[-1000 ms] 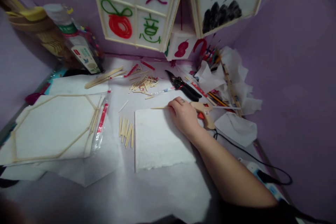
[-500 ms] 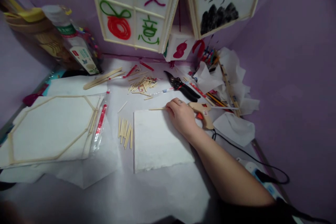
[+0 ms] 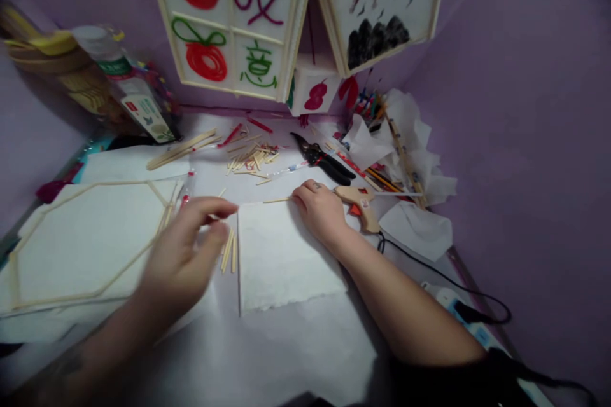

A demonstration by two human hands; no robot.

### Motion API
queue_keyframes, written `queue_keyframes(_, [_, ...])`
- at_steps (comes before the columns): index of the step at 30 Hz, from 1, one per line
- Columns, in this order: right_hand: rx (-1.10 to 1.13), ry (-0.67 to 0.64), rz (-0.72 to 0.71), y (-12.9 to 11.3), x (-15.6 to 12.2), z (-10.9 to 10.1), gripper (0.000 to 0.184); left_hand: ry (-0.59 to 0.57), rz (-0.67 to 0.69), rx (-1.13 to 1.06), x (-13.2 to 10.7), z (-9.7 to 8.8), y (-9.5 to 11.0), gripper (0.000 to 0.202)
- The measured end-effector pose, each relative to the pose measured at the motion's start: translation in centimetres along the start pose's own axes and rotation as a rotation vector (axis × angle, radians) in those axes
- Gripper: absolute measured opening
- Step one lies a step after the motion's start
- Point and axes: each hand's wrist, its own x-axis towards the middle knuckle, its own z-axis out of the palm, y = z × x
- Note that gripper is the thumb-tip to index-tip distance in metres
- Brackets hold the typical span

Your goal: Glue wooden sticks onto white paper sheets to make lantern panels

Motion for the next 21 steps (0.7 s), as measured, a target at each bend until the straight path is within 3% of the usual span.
queue_keyframes(4, [-0.021,0.017,-0.003,-0.3,0.0,0.1,0.018,-0.217,0.030,0.242,0.2,4.8,-2.1,0.031])
queue_keyframes(7, [-0.048,0.029,-0.013,-0.4,-0.1,0.2,0.019,-0.313,0.065,0.373,-0.1,6.6,-3.0,0.034])
queue_keyframes(21, [-0.066,0.033,-0.028,-0.4,-0.3,0.5,0.019,-0.375,0.126,0.414,0.2,6.4,-2.4,0.030])
